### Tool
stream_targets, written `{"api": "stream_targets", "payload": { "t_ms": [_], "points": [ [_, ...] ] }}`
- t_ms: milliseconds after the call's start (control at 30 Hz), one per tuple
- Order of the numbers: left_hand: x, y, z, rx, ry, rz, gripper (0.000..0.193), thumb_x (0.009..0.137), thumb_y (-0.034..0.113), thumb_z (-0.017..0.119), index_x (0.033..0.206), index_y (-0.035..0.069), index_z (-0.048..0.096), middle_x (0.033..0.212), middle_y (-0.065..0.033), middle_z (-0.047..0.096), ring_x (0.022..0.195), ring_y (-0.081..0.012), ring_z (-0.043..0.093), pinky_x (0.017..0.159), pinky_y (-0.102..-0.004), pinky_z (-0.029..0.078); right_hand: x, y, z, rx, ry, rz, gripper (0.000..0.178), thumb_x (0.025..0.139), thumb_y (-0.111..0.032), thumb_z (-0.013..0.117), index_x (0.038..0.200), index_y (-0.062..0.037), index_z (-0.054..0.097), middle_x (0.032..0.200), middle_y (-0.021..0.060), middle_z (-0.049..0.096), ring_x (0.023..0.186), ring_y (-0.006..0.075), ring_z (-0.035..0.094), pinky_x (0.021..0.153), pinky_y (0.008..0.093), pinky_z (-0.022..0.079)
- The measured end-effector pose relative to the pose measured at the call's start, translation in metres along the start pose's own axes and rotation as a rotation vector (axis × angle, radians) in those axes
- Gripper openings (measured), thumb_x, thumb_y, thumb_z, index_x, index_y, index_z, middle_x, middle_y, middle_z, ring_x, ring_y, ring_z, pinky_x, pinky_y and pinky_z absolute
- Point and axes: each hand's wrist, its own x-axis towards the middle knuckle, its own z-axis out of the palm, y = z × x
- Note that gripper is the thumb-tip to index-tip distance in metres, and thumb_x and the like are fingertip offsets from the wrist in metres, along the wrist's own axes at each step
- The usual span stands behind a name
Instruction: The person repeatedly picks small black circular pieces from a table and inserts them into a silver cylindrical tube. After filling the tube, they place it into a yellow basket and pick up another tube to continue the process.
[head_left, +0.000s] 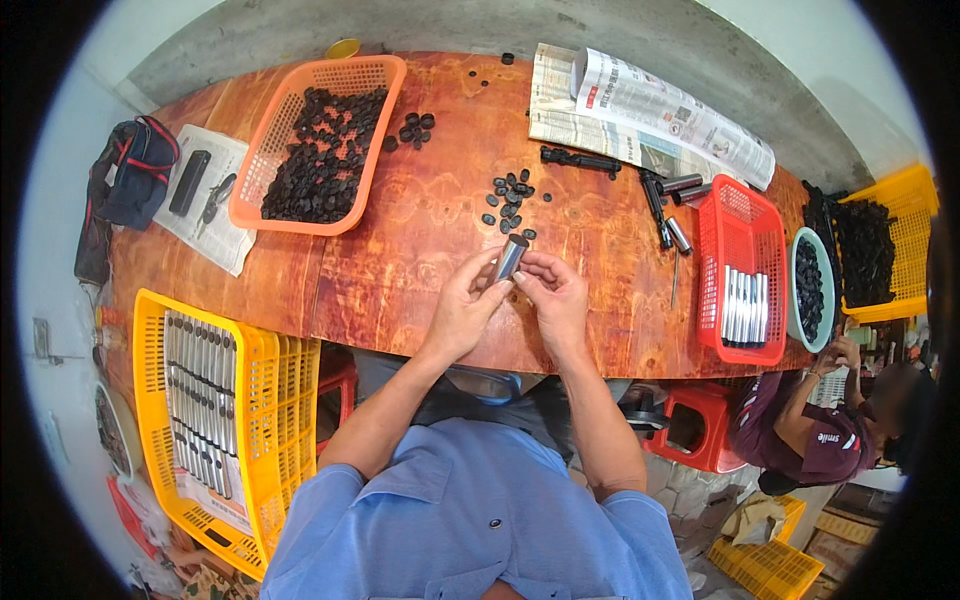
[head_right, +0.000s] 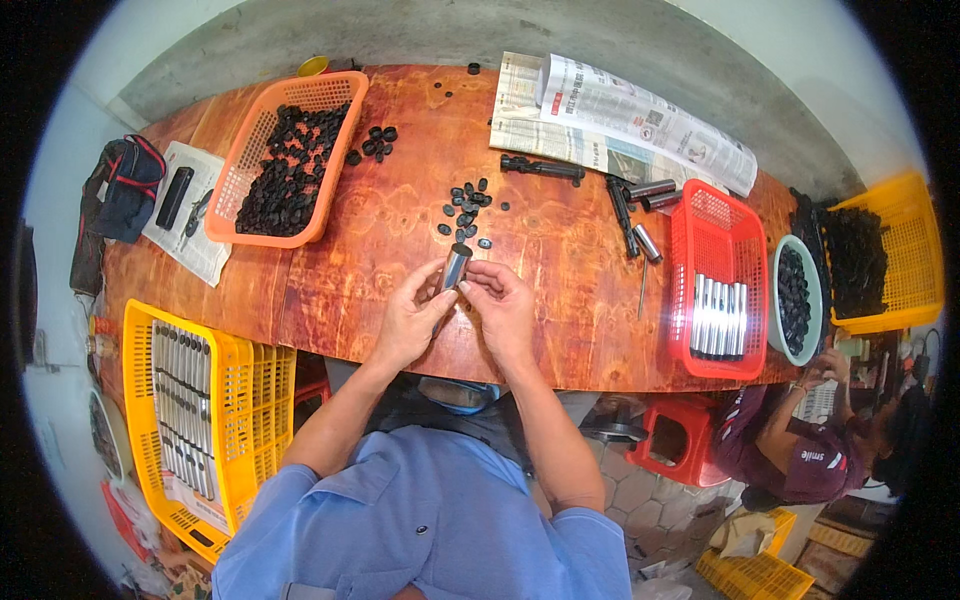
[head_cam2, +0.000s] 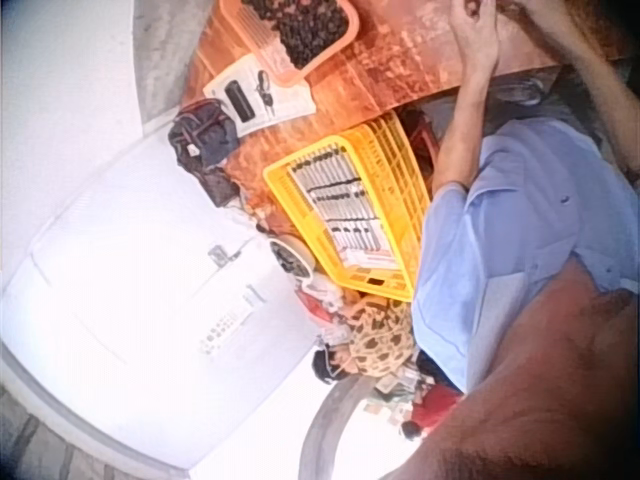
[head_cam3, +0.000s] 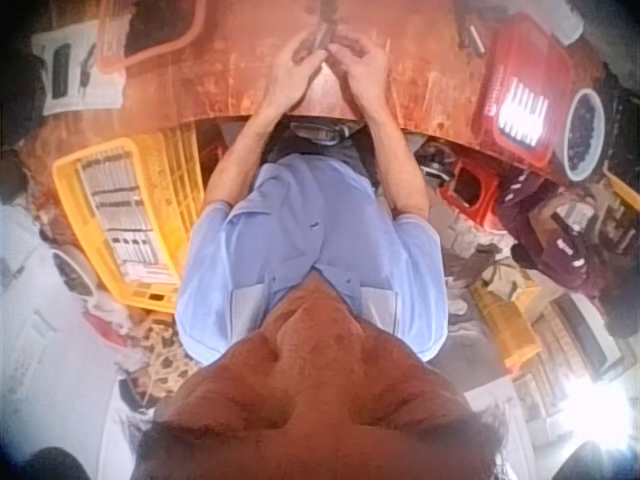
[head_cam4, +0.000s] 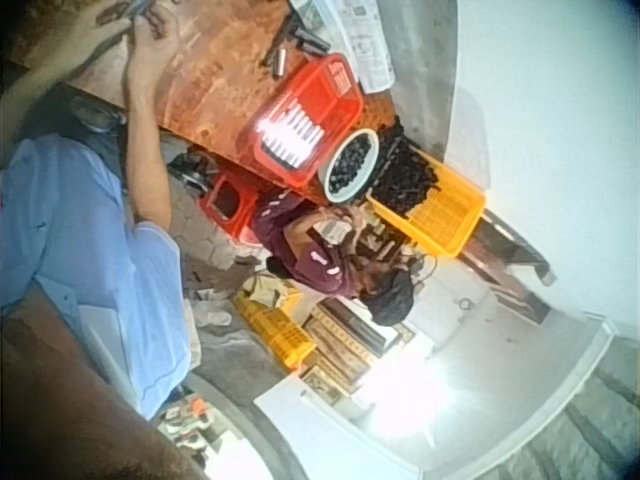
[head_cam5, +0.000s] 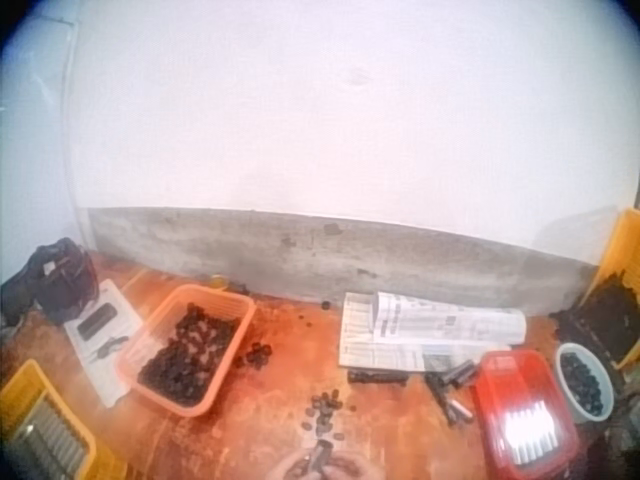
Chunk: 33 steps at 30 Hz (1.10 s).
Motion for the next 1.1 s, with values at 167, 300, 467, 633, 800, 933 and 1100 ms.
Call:
{"api": "stream_targets", "payload": {
  "t_ms": [167,300,467,633,800,933,1100],
  "points": [
    [-0.001,-0.008,0.004,0.065,0.071,-0.044,0.044,0.099,0.001,0.06,0.143,0.0,0.052,0.12,-0.0078,0.065,0.105,-0.0143,0.064,0.09,-0.029,0.053,-0.005,-0.005,0.009,-0.126,0.057,-0.026,0.025,0.09,0.005,0.069,0.114,0.0062,0.065,0.104,0.0107,0.071,0.095,0.0135,0.067,0.086,0.0261,0.055],
    [0.001,-0.005,0.002,0.54,0.12,0.384,0.043,0.101,0.003,0.057,0.144,0.001,0.051,0.114,-0.0086,0.066,0.094,-0.0129,0.066,0.077,-0.0261,0.053,-0.001,-0.007,0.006,-0.004,0.062,0.091,0.026,0.089,0.005,0.07,0.114,0.0055,0.065,0.103,0.0094,0.07,0.096,0.0123,0.066,0.085,0.0248,0.054],
    [0.005,0.005,-0.005,-0.151,0.105,-0.212,0.029,0.106,0.015,0.05,0.131,0.002,0.056,0.104,-0.0101,0.067,0.082,-0.0158,0.064,0.072,-0.0299,0.054,-0.016,-0.018,0.019,-0.228,0.059,-0.085,0.02,0.091,0.001,0.068,0.11,0.0034,0.067,0.1,0.0069,0.068,0.091,0.0132,0.065,0.08,0.0275,0.054],
    [0.007,0.01,-0.02,-0.562,0.053,-0.35,0.022,0.108,0.021,0.044,0.122,0.006,0.054,0.097,-0.0106,0.065,0.077,-0.0181,0.064,0.068,-0.0319,0.054,0.003,-0.011,-0.001,-0.946,-0.029,-0.458,0.02,0.088,0.0,0.066,0.108,0.0017,0.067,0.104,0.0159,0.067,0.092,0.0311,0.068,0.083,0.0387,0.054],
    [0.005,-0.002,-0.028,-0.555,0.04,-0.347,0.027,0.108,0.02,0.044,0.13,0.006,0.05,0.099,-0.0113,0.065,0.077,-0.0185,0.064,0.068,-0.0326,0.055,0.022,-0.007,-0.004,-1.088,-0.071,-0.706,0.021,0.087,0.004,0.065,0.107,0.0018,0.068,0.105,0.0178,0.068,0.097,0.0371,0.066,0.083,0.0405,0.054],
    [0.001,-0.01,-0.03,-0.545,0.063,-0.357,0.036,0.108,0.018,0.045,0.14,0.004,0.045,0.099,-0.0107,0.064,0.077,-0.0167,0.064,0.068,-0.0309,0.055,0.051,-0.02,-0.006,-1.08,-0.044,-0.693,0.024,0.086,0.004,0.063,0.109,0.0009,0.069,0.111,0.0186,0.066,0.099,0.037,0.064,0.085,0.0429,0.053],
    [0.002,-0.017,-0.03,-0.505,0.017,-0.308,0.037,0.108,0.018,0.045,0.141,0.002,0.043,0.1,-0.011,0.064,0.078,-0.0165,0.065,0.069,-0.0304,0.056,0.102,-0.012,0.002,-1.202,-0.029,-0.706,0.024,0.088,0.003,0.062,0.11,-0.0006,0.072,0.109,0.0172,0.067,0.103,0.036,0.061,0.092,0.0428,0.05]
  ]
}}
